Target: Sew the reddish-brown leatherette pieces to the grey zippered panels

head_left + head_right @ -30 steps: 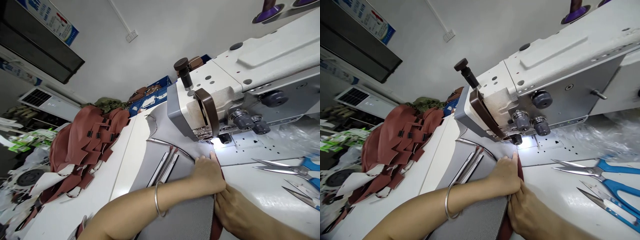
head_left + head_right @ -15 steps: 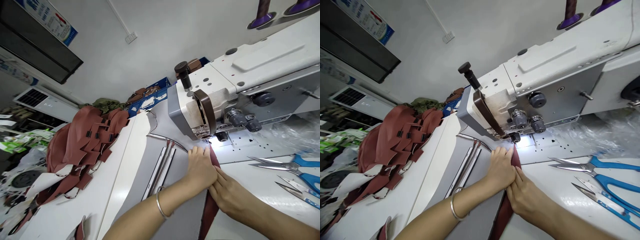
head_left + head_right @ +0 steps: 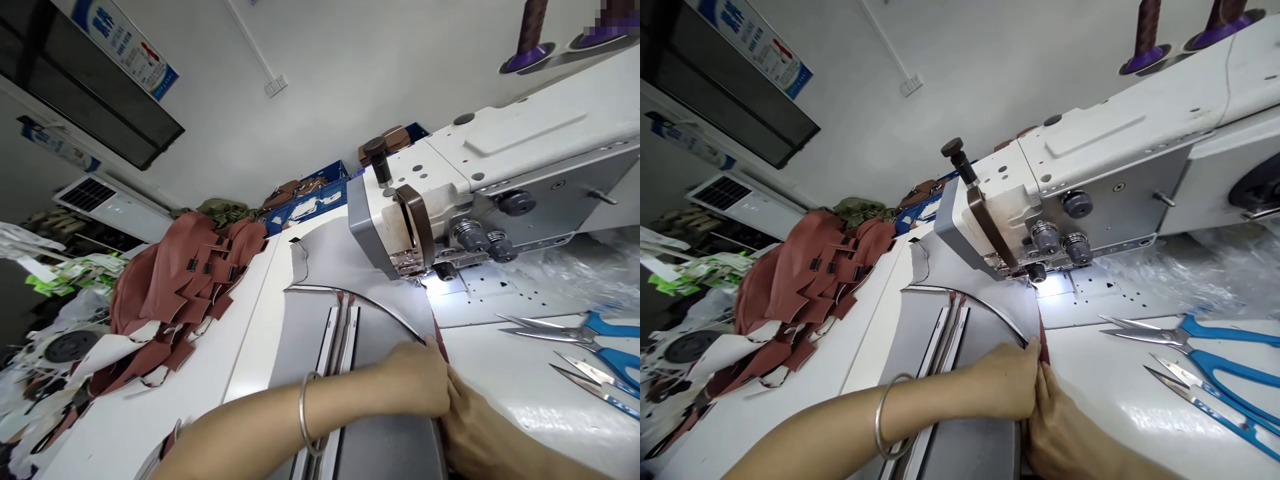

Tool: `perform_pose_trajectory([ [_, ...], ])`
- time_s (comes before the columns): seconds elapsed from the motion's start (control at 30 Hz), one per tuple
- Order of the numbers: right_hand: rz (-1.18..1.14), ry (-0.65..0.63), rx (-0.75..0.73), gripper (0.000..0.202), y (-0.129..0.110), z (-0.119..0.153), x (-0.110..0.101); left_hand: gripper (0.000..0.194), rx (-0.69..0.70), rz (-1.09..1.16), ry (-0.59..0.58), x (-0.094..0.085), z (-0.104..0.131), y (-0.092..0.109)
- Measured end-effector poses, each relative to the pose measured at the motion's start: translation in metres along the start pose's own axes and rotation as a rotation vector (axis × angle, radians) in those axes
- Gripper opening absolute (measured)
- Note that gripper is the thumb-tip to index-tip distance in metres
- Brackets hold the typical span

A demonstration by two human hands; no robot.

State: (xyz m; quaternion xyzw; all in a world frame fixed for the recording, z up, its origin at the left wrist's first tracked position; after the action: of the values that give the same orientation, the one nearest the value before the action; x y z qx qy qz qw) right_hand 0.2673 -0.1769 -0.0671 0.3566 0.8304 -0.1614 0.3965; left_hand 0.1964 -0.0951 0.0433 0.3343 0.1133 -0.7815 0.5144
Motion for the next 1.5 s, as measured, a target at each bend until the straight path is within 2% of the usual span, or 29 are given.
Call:
perform_pose_trajectory([
  [0.07, -0.029, 0.021, 0.048, 0.049, 0.002, 0.001, 0.001, 0.065, 0.019, -0.040, -0.035, 0.003, -0.004, 0.003],
  [0.17, -0.093, 0.031, 0.093, 0.054, 0.004, 0.001, 0.003, 0.069, 0.024, -0.027, -0.009, 0.004, -0.007, 0.000],
  [0.4, -0.224, 0.075, 0.201, 0.066, 0.020, -0.013, 0.001, 0.077, 0.014, 0.004, 0.010, -0.004, -0.020, -0.011],
  [0.57, -0.217, 0.061, 0.139, 0.063, 0.035, -0.021, 0.007, 0.057, -0.006, 0.047, 0.028, -0.019, -0.025, -0.014],
  [0.8, -0.200, -0.008, 0.124, 0.048, 0.055, -0.021, 0.022, 0.051, 0.002, 0.126, 0.098, -0.032, -0.037, -0.027],
  [0.9, -0.220, -0.046, 0.125, 0.048, 0.053, -0.017, 0.023, 0.051, 0.004, 0.097, 0.131, -0.030, -0.035, -0.025],
  [1.07, -0.228, -0.050, 0.014, 0.045, 0.034, -0.005, 0.024, 0.065, 0.019, 0.072, 0.159, -0.019, -0.027, -0.019],
  [1.33, -0.277, -0.008, -0.012, 0.050, 0.047, -0.013, 0.016, 0.052, 0.047, 0.051, 0.201, -0.013, -0.036, -0.024],
  [1.5, -0.314, 0.009, -0.001, 0.048, 0.054, -0.017, 0.015, 0.035, 0.097, 0.012, 0.194, -0.015, -0.042, -0.026],
])
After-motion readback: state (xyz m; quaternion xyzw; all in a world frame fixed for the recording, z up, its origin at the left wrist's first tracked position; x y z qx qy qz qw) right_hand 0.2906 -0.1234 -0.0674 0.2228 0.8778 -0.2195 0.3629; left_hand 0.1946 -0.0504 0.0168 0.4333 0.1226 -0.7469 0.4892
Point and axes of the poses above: each hand's wrist, its own z-axis away from the middle knuckle, its own x-axis out of the palm, y = z × x, the point moved 1 cm from there along -z, towards the middle knuckle, and after that the axes turned 2 degrees about z, right-handed, at the moved point
